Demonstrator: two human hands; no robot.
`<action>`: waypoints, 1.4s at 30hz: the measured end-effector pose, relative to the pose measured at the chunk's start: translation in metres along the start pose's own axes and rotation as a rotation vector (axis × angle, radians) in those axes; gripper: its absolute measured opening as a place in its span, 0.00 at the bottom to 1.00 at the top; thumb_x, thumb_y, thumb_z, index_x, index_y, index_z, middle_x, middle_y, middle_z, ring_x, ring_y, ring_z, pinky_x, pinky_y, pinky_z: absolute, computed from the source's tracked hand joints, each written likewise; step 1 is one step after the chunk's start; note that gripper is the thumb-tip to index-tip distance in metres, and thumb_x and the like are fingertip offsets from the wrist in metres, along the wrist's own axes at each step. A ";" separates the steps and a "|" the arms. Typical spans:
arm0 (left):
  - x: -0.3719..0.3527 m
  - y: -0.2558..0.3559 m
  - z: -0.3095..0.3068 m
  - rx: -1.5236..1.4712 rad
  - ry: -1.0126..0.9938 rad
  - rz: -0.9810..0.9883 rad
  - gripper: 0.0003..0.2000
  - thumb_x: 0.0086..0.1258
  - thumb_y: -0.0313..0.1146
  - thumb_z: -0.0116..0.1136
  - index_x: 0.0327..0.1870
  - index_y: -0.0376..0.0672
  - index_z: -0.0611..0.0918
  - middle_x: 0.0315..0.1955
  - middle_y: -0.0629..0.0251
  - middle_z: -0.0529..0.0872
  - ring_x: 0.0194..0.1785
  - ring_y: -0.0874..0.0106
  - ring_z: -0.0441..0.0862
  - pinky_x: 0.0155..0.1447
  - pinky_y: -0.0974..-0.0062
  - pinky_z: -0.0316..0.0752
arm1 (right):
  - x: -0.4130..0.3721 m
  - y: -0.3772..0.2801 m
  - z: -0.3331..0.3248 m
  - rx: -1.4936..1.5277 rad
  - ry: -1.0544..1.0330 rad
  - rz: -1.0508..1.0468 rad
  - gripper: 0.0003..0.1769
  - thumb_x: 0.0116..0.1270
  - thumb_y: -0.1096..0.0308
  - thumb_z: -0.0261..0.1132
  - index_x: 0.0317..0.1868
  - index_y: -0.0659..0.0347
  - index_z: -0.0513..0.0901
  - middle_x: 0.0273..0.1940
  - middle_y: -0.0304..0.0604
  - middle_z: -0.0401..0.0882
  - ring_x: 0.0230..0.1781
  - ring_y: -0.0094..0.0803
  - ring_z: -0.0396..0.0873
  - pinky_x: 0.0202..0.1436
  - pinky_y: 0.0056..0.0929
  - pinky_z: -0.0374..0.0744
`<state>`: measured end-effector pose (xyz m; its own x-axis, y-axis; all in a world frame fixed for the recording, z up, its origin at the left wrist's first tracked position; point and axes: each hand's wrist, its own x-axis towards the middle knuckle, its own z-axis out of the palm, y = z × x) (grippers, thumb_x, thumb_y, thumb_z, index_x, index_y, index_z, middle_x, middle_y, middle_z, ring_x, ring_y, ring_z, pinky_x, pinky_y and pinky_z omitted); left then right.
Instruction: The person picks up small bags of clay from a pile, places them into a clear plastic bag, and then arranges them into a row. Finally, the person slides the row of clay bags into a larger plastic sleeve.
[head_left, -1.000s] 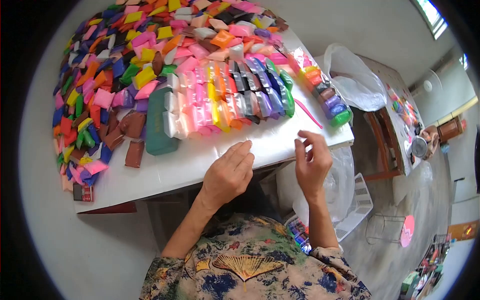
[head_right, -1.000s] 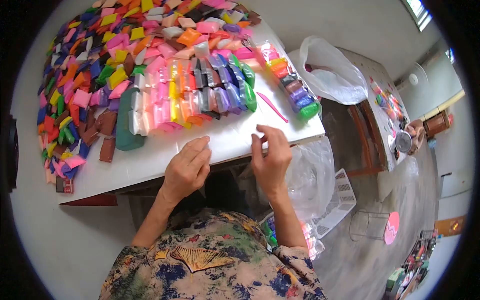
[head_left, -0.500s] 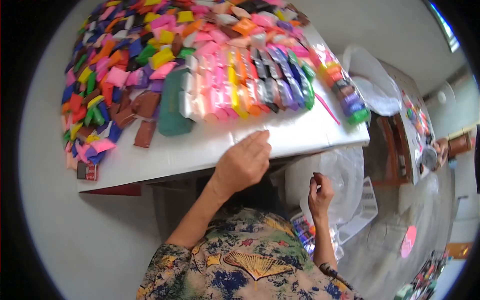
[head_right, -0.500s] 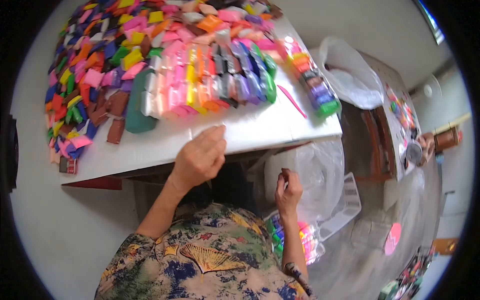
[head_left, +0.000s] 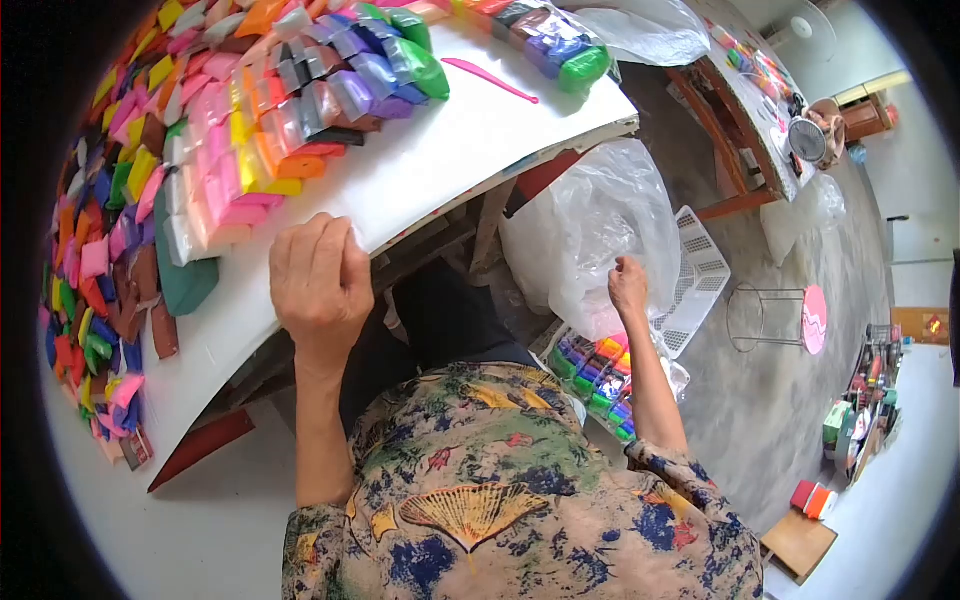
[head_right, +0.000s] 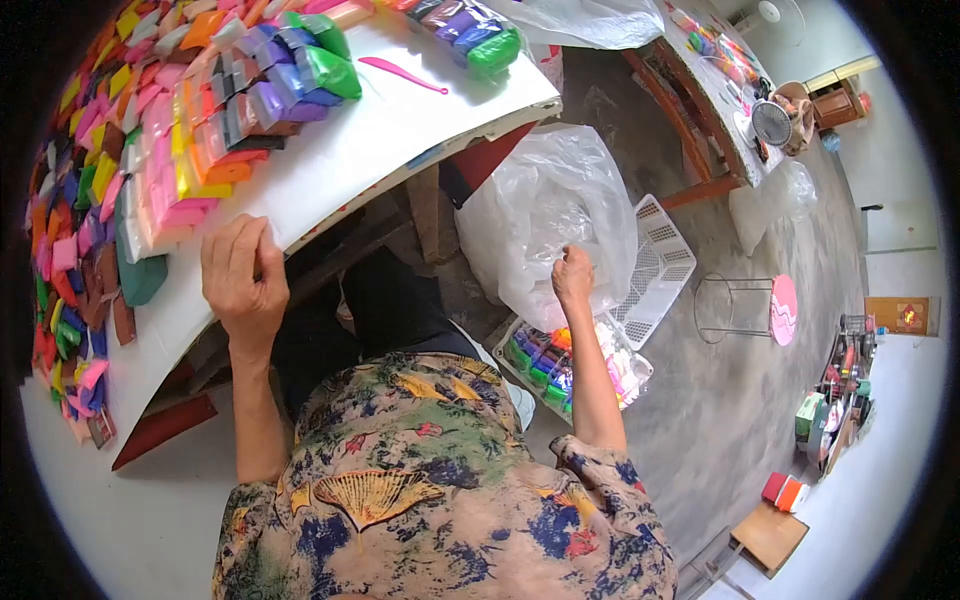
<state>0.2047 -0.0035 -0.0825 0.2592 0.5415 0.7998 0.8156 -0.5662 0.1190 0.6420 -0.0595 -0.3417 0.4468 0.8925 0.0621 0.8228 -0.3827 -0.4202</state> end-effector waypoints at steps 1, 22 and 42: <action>0.000 0.000 0.000 0.015 0.001 0.002 0.10 0.57 0.17 0.63 0.40 0.33 0.83 0.38 0.55 0.84 0.40 0.57 0.82 0.48 0.62 0.77 | 0.003 0.004 0.009 -0.052 -0.005 0.000 0.16 0.59 0.72 0.59 0.47 0.65 0.83 0.44 0.58 0.83 0.47 0.54 0.82 0.53 0.48 0.80; -0.002 0.004 0.006 0.175 -0.051 0.071 0.10 0.62 0.13 0.57 0.42 0.29 0.84 0.38 0.50 0.86 0.40 0.54 0.84 0.48 0.62 0.79 | 0.027 0.076 0.126 -0.436 -0.262 -0.156 0.16 0.70 0.58 0.57 0.41 0.58 0.88 0.52 0.57 0.81 0.57 0.55 0.79 0.61 0.50 0.78; -0.005 0.004 0.003 0.255 -0.107 0.080 0.11 0.63 0.13 0.53 0.44 0.27 0.83 0.39 0.49 0.87 0.41 0.54 0.84 0.48 0.62 0.80 | 0.054 0.103 0.193 -0.099 -0.493 0.484 0.23 0.70 0.56 0.58 0.62 0.55 0.80 0.63 0.63 0.76 0.63 0.59 0.77 0.65 0.49 0.77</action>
<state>0.2086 -0.0069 -0.0879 0.3698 0.5719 0.7323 0.8908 -0.4422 -0.1045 0.6829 -0.0046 -0.5562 0.5786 0.6115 -0.5396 0.6100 -0.7637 -0.2113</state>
